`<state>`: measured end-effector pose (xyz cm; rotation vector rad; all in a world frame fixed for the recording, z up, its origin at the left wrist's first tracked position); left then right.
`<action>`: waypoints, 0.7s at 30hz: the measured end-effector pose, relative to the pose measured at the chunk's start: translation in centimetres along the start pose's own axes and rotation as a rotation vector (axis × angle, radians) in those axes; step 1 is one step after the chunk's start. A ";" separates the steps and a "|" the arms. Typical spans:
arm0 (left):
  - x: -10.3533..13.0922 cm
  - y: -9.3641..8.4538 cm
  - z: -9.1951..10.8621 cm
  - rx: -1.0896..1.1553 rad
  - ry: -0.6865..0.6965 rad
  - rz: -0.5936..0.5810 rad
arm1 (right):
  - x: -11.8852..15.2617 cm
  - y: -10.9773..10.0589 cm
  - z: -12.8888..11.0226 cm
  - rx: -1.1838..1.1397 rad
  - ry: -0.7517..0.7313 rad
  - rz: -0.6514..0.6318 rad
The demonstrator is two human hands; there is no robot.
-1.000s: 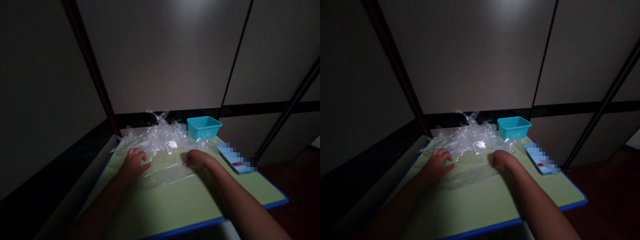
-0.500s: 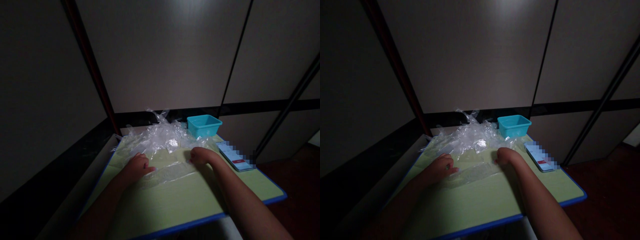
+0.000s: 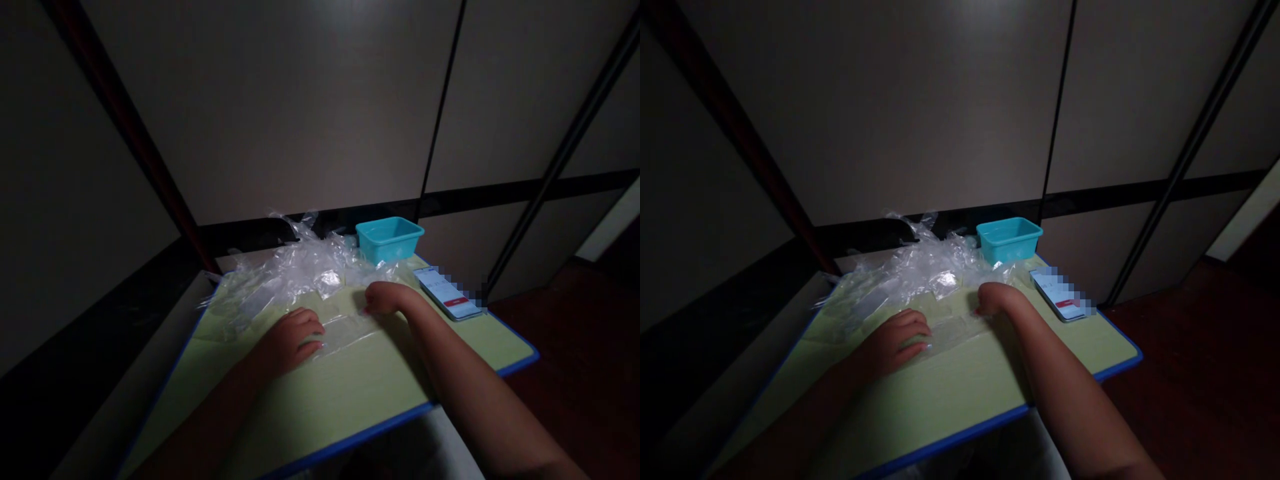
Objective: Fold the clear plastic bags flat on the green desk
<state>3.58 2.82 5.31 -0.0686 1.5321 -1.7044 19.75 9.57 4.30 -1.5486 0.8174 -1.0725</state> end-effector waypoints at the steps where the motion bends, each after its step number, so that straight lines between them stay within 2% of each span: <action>1: 0.0 0.0 0.1 0.007 0.004 -0.006 | 0.0 0.0 0.0 0.002 -0.001 -0.004; 10: -0.1 1.0 1.0 0.012 0.027 -0.105 | 0.0 -0.1 0.4 0.002 0.000 -0.007; 17: 0.0 1.1 0.9 -0.018 0.010 -0.129 | 0.2 -0.3 0.4 -0.032 -0.013 -0.006; 21: 0.1 1.0 0.9 0.004 0.027 -0.106 | 0.3 -0.3 0.5 -0.083 -0.013 -0.021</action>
Point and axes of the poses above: each hand's wrist, its own x-axis away from the middle knuckle, its own y-axis out of the palm, z = x × y, the point moved 8 cm from there along -x, towards the middle knuckle, and after that the axes turned 9 degrees about z, right-handed, at the moved point
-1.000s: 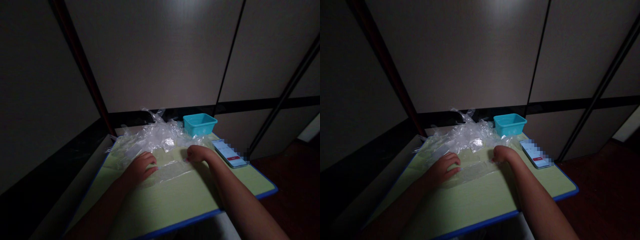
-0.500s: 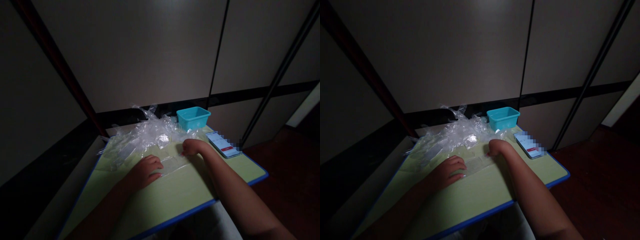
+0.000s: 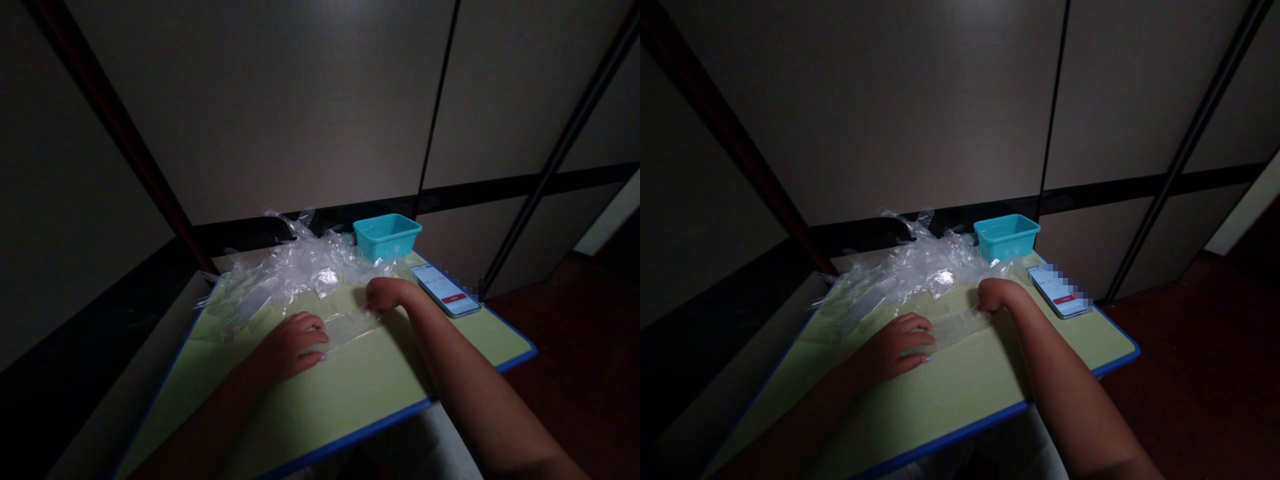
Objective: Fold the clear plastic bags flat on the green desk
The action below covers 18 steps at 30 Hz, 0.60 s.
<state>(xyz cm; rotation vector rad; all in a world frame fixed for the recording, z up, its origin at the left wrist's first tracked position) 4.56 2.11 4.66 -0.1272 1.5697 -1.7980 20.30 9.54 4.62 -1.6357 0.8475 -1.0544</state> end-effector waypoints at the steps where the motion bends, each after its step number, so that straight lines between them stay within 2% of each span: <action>1: 0.0 0.0 0.0 0.016 0.005 0.005 | 0.0 0.0 0.1 -0.011 0.001 -0.001; 12: 0.1 -0.2 0.4 0.093 0.012 0.015 | -1.2 -0.3 1.0 -0.039 0.059 0.145; 18: 0.2 -0.1 0.2 0.082 0.000 0.023 | -1.4 -0.7 1.4 -0.168 0.093 0.204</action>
Point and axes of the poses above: each hand's wrist, its own x-axis away from the middle knuckle, its own y-axis out of the palm, z = x × y, the point moved 8 cm from there along -x, towards the middle knuckle, and after that the axes turned 9 degrees about z, right-handed, at the moved point
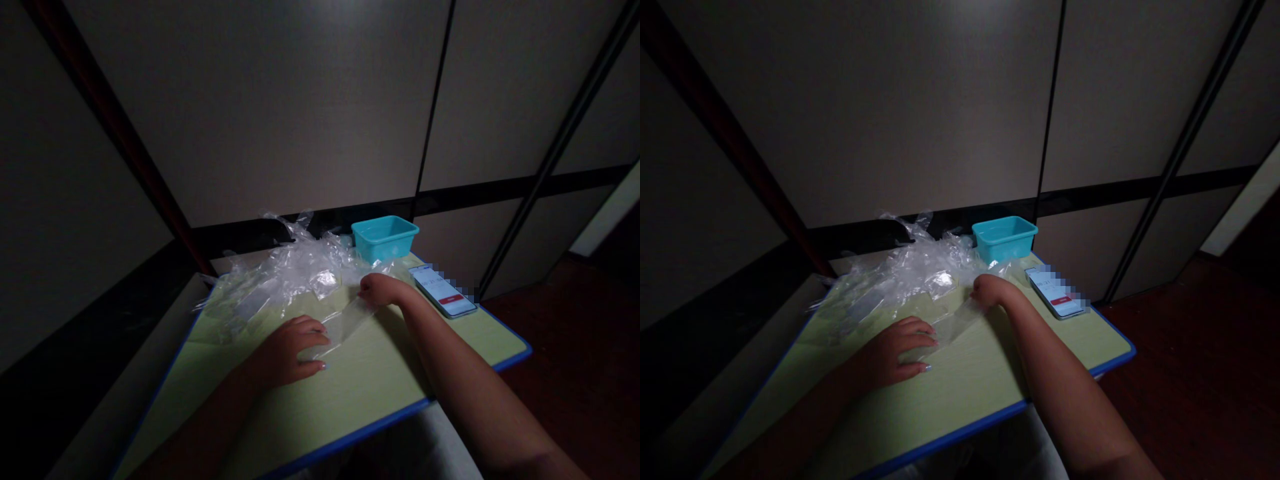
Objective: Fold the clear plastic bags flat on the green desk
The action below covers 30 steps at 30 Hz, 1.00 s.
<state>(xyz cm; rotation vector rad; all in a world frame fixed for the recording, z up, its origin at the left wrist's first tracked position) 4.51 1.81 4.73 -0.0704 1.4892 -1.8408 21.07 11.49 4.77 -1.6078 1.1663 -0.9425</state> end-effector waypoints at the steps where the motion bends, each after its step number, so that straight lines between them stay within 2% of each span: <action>1: 0.0 0.0 0.0 -0.001 -0.001 0.000 | 0.0 -0.1 0.1 -0.033 0.012 0.012; 6: 0.0 -0.1 0.0 -0.011 0.002 -0.004 | -0.1 -0.2 0.0 -0.215 0.050 0.057; 14: -0.2 -0.1 0.2 -0.012 0.015 -0.013 | 0.1 0.3 -1.5 -0.513 0.014 0.072; 17: -0.1 0.0 0.1 -0.009 0.021 -0.009 | 0.2 0.5 -1.9 -0.736 0.037 0.066; 22: -0.1 0.1 -0.1 -0.010 0.034 -0.015 | -0.2 1.6 -2.6 -1.126 0.091 -0.015; 30: -0.3 0.0 0.2 0.022 0.017 -0.015 | -0.5 2.4 -3.9 -1.302 0.040 -0.037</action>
Point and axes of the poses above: each hand's wrist, its own x-axis away from the middle knuckle, its own y-axis out of the palm, z = x × y, the point moved 8 cm from there along -x, towards the middle knuckle, and after that the axes turned 9 degrees about z, right-handed, at the moved point
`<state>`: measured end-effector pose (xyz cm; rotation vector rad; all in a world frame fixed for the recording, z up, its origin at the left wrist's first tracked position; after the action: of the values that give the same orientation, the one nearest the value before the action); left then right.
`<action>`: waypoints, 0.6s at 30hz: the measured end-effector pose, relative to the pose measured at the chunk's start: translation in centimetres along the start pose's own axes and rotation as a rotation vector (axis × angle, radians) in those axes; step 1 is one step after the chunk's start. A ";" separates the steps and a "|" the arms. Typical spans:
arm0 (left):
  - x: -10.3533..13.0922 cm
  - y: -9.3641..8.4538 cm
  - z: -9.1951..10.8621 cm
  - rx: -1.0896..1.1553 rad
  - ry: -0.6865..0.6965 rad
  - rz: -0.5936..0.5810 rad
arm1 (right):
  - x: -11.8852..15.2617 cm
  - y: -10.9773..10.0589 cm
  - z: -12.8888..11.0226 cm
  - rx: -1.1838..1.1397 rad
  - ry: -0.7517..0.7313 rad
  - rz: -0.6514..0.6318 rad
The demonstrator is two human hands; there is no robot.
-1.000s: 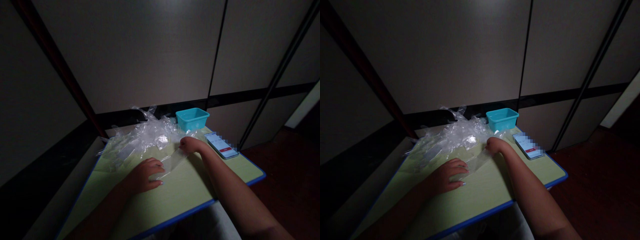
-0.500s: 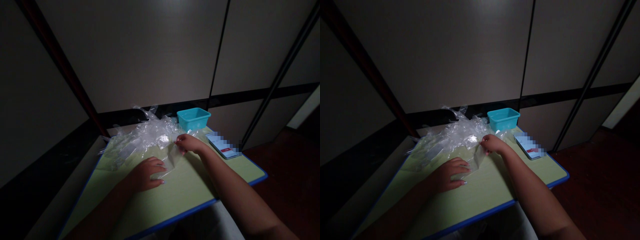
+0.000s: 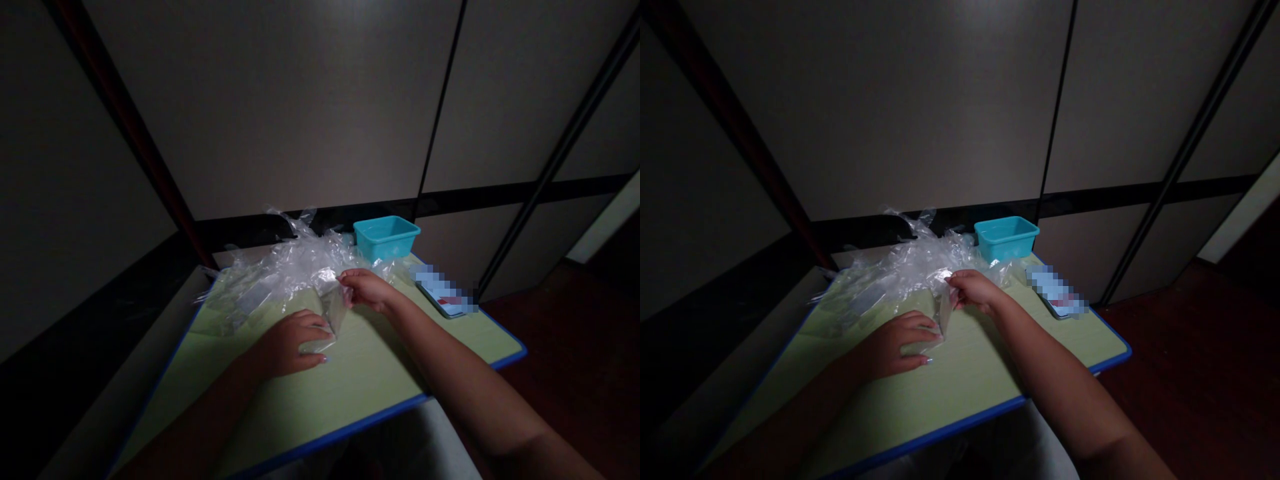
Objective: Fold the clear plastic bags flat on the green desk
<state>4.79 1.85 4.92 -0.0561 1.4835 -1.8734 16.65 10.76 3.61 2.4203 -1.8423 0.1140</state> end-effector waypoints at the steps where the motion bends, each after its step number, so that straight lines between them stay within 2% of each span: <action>1: 0.0 0.0 0.0 0.002 -0.003 -0.004 | 0.1 0.3 0.0 -0.021 -0.003 -0.015; 6: 0.0 0.1 0.1 0.006 -0.010 -0.014 | 0.7 1.9 -0.5 -0.175 -0.044 -0.093; 11: -0.2 -0.3 0.5 0.031 0.000 -0.002 | 0.9 3.0 -0.4 -0.201 -0.069 -0.121; 14: -0.3 -1.0 0.4 0.043 -0.017 0.045 | 0.7 3.2 -0.2 -0.200 -0.085 -0.124; 18: -0.2 -1.9 -0.6 0.144 -0.086 0.179 | 0.5 3.1 -0.1 -0.216 -0.112 -0.115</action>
<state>3.69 2.59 6.44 0.0618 1.2503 -1.8036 13.80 9.48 3.87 2.4165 -1.6533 -0.2221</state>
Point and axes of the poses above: each hand's wrist, its own x-axis away from the middle knuckle, its own y-axis out of the palm, z = x × y, the point moved 8 cm from there along -x, towards the middle knuckle, and after that the axes turned 9 degrees about z, right-handed, at the moved point
